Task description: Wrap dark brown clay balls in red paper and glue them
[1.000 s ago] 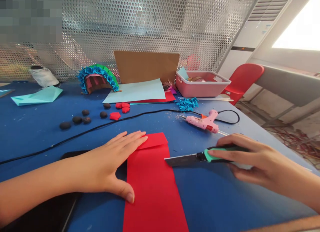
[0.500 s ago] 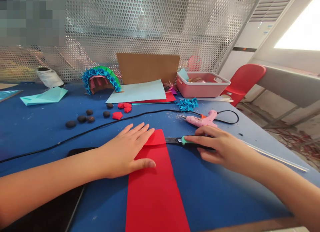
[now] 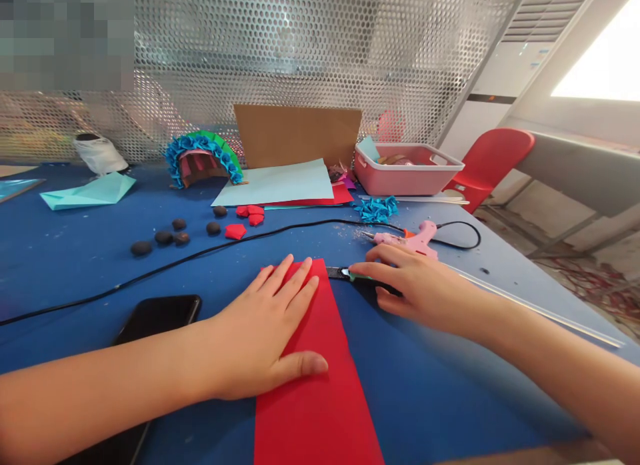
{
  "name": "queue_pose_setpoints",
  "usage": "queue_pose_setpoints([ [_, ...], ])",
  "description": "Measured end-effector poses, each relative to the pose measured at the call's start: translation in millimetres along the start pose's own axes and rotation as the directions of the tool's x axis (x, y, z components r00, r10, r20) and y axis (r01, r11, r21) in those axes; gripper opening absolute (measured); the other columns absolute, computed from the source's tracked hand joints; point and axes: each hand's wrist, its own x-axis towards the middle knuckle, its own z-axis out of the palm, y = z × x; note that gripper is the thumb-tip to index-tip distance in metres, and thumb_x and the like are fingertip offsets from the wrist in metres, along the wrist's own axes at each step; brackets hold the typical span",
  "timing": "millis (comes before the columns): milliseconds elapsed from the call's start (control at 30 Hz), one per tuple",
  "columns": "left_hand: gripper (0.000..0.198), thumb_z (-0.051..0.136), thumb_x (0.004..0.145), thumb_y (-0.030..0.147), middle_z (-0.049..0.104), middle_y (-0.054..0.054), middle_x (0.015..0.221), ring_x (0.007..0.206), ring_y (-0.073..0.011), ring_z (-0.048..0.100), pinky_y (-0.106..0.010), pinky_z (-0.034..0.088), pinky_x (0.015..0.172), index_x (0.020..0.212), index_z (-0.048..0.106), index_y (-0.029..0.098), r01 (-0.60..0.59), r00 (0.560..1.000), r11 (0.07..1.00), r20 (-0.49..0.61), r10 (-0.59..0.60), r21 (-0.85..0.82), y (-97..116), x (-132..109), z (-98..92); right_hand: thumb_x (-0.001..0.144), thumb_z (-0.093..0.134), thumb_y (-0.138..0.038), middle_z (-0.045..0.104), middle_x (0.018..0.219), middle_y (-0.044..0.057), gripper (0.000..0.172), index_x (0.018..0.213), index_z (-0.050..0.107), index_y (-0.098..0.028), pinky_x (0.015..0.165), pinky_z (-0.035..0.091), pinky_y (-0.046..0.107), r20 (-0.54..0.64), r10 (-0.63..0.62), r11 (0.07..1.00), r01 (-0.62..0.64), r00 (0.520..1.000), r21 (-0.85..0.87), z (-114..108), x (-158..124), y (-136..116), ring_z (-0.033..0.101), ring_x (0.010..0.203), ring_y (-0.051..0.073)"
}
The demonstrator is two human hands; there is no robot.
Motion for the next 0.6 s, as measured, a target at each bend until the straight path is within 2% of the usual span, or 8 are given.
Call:
queue_pose_setpoints([
  [33, 0.102, 0.022, 0.081, 0.079, 0.003, -0.024, 0.157, 0.143, -0.0462, 0.000, -0.066, 0.016, 0.111, 0.149, 0.024, 0.003, 0.019, 0.999, 0.999, -0.041, -0.020, -0.026, -2.0, 0.8, 1.4, 0.091, 0.043, -0.023, 0.059, 0.115, 0.010, 0.038, 0.125, 0.059, -0.029, 0.091, 0.052, 0.045, 0.009, 0.001, 1.000, -0.001, 1.000, 0.009, 0.5, 0.4, 0.7, 0.051, 0.122, 0.029],
  [100, 0.091, 0.031, 0.086, 0.072, 0.021, -0.028, 0.154, 0.142, -0.0467, 0.015, -0.063, 0.022, 0.110, 0.142, 0.038, 0.001, 0.039, 0.987, 0.998, -0.152, -0.047, -0.058, -7.1, 4.5, 1.9, 0.092, 0.045, -0.025, 0.060, 0.114, 0.010, 0.037, 0.126, 0.058, -0.029, 0.089, 0.053, 0.042, 0.001, -0.009, 1.000, 0.009, 1.000, 0.030, 2.2, -0.1, 1.8, 0.055, 0.117, 0.026],
  [167, 0.065, 0.040, 0.093, 0.054, 0.046, -0.027, 0.142, 0.134, -0.0412, 0.039, -0.057, 0.032, 0.108, 0.130, 0.049, 0.001, 0.027, 0.966, 0.997, -0.256, -0.045, -0.074, -13.5, 10.5, -0.3, 0.091, 0.045, -0.027, 0.062, 0.112, 0.009, 0.038, 0.126, 0.058, -0.030, 0.085, 0.054, 0.038, -0.027, -0.030, 0.998, 0.031, 0.999, 0.054, 4.1, -1.9, 1.2, 0.060, 0.107, 0.024],
  [233, 0.043, 0.049, 0.093, 0.039, 0.059, -0.021, 0.128, 0.121, -0.0340, 0.052, -0.050, 0.041, 0.102, 0.121, 0.054, 0.006, -0.024, 0.951, 0.997, -0.309, -0.002, -0.079, -20.7, 17.1, -3.7, 0.091, 0.044, -0.025, 0.062, 0.112, 0.008, 0.038, 0.126, 0.059, -0.031, 0.082, 0.054, 0.036, -0.043, -0.031, 0.997, 0.034, 0.999, 0.069, 5.2, -4.9, -1.6, 0.062, 0.101, 0.021],
  [333, 0.029, 0.054, 0.090, 0.023, 0.064, -0.012, 0.122, 0.113, -0.0252, 0.057, -0.039, 0.045, 0.100, 0.117, 0.057, 0.013, -0.155, 0.947, 0.986, -0.295, 0.129, -0.067, -31.7, 24.7, -7.6, 0.091, 0.043, -0.023, 0.062, 0.111, 0.008, 0.039, 0.126, 0.059, -0.032, 0.081, 0.054, 0.034, -0.052, -0.035, 0.996, 0.039, 0.998, 0.082, 4.6, -10.7, -8.7, 0.061, 0.101, 0.020],
  [400, 0.030, 0.049, 0.088, 0.010, 0.067, -0.007, 0.118, 0.109, -0.0216, 0.059, -0.035, 0.045, 0.098, 0.115, 0.061, 0.017, -0.251, 0.933, 0.967, -0.278, 0.228, -0.049, -37.5, 27.7, -9.1, 0.091, 0.044, -0.023, 0.062, 0.111, 0.008, 0.040, 0.127, 0.059, -0.032, 0.082, 0.054, 0.033, -0.047, -0.031, 0.995, 0.035, 0.998, 0.095, 3.4, -14.6, -13.2, 0.062, 0.099, 0.019],
  [467, 0.037, 0.044, 0.085, 0.003, 0.070, -0.006, 0.113, 0.105, -0.0223, 0.061, -0.035, 0.047, 0.093, 0.111, 0.065, 0.019, -0.304, 0.918, 0.952, -0.277, 0.283, -0.033, -41.3, 30.1, -10.6, 0.090, 0.045, -0.023, 0.062, 0.112, 0.008, 0.040, 0.127, 0.059, -0.032, 0.083, 0.054, 0.033, -0.040, -0.011, 0.994, 0.015, 0.999, 0.106, 2.2, -17.9, -16.8, 0.062, 0.097, 0.019],
  [600, 0.040, 0.042, 0.084, 0.002, 0.071, -0.006, 0.114, 0.107, -0.0233, 0.061, -0.037, 0.045, 0.095, 0.110, 0.066, 0.020, -0.350, 0.890, 0.936, -0.324, 0.320, -0.038, -45.0, 36.9, -15.7, 0.090, 0.045, -0.024, 0.061, 0.113, 0.009, 0.040, 0.127, 0.059, -0.029, 0.083, 0.055, 0.034, -0.014, 0.037, 0.989, -0.034, 0.999, 0.143, -0.8, -20.9, -25.1, 0.062, 0.097, 0.019],
])
